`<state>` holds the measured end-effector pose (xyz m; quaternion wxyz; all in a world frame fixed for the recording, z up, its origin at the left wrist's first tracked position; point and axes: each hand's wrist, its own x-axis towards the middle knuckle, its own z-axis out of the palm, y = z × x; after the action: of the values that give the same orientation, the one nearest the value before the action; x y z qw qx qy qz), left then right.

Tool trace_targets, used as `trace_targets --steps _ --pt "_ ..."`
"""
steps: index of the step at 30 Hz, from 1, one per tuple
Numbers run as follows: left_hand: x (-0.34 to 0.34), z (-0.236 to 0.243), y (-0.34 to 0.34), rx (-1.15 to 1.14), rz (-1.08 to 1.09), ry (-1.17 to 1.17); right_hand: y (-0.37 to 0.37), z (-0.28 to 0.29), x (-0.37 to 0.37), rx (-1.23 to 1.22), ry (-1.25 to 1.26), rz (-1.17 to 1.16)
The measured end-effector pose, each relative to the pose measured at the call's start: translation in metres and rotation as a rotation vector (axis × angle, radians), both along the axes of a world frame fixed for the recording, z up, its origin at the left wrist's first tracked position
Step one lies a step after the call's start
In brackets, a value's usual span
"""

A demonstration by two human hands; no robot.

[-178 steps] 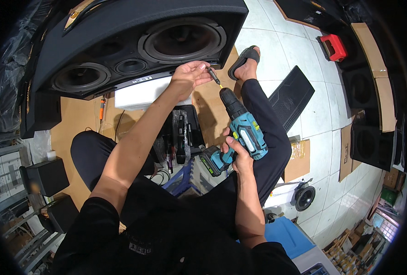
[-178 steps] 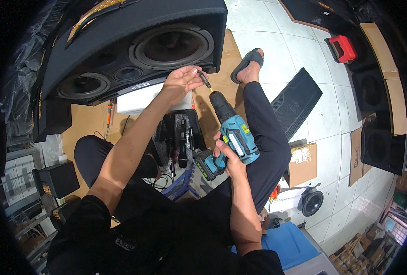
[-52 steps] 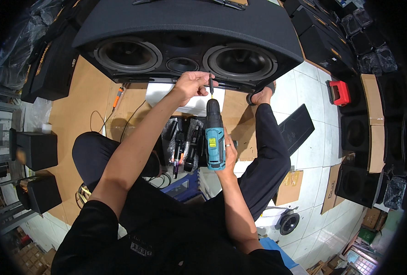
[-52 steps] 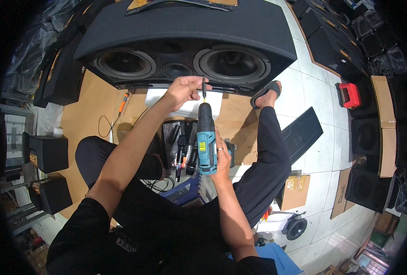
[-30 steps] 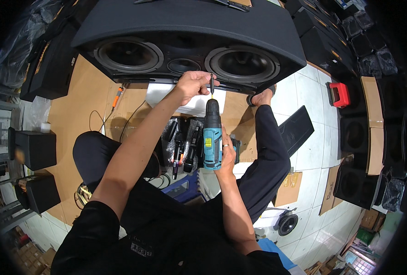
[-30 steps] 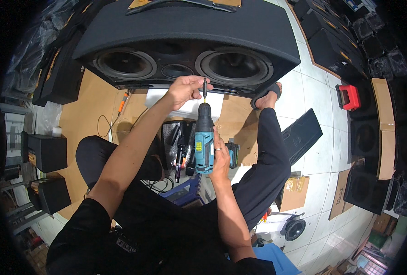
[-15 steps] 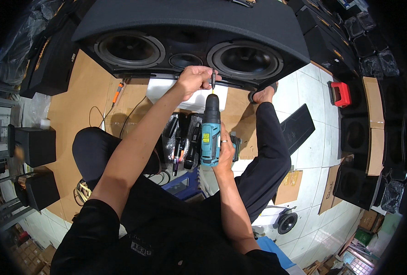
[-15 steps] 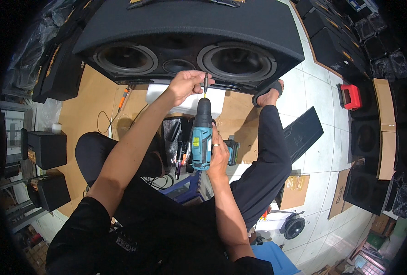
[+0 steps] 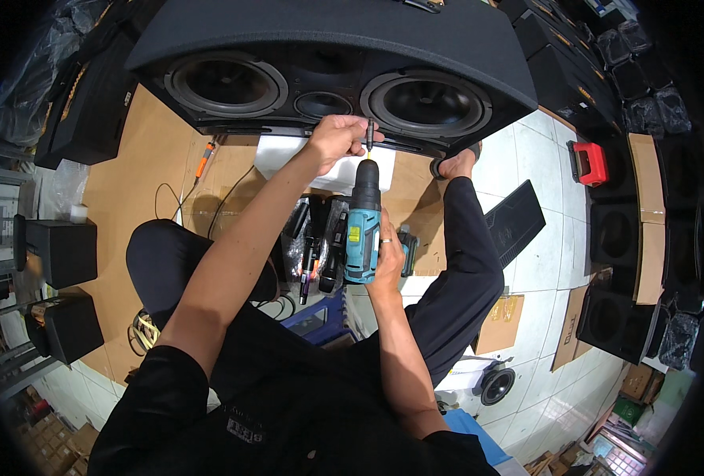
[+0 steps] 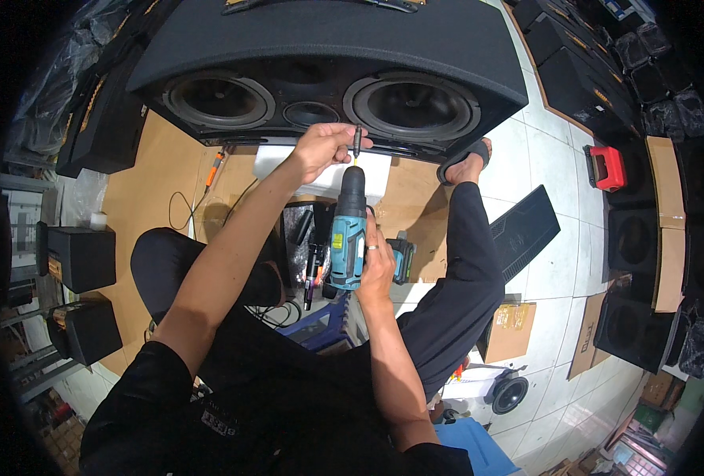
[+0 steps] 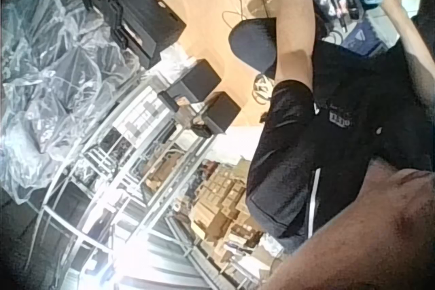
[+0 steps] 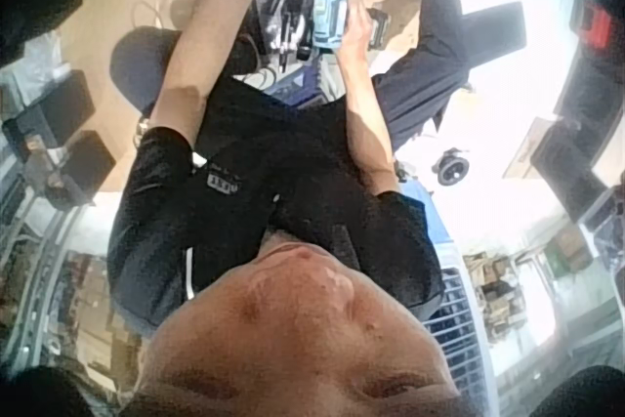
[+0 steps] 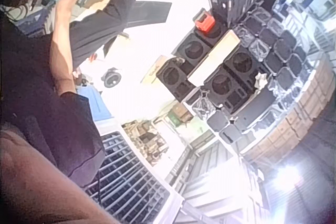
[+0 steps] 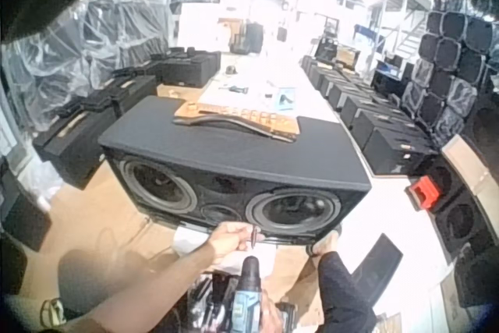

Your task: The person is repairing a speaker by soldering wires to the speaker terminals and then securing the speaker into a speaker box using a power drill. The person handles the speaker, wires, soldering iron, and power drill during the process.

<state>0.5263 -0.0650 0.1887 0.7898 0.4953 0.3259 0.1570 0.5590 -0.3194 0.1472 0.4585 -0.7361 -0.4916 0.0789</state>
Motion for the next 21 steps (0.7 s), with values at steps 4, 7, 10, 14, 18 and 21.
trace_targets --steps 4,7,10,14,18,21 --pt "-0.004 -0.019 0.001 -0.06 -0.04 0.025 0.003 0.004 0.001 -0.006 -0.029 -0.012" --pt "-0.01 -0.037 -0.001 -0.026 -0.113 0.045 0.007 0.001 0.001 0.037 -0.043 -0.018" --pt "-0.014 -0.045 -0.003 -0.002 -0.088 0.112 0.007 0.0 0.002 -0.042 -0.116 -0.023" --pt "-0.018 -0.029 -0.006 0.102 -0.152 0.244 0.007 0.003 0.001 -0.034 -0.063 -0.042" --pt "-0.015 -0.027 -0.004 0.201 -0.113 0.271 0.007 0.003 -0.005 0.044 0.108 -0.019" --pt "-0.014 -0.031 -0.004 0.044 -0.1 0.181 0.009 0.005 -0.012 0.054 0.227 -0.019"
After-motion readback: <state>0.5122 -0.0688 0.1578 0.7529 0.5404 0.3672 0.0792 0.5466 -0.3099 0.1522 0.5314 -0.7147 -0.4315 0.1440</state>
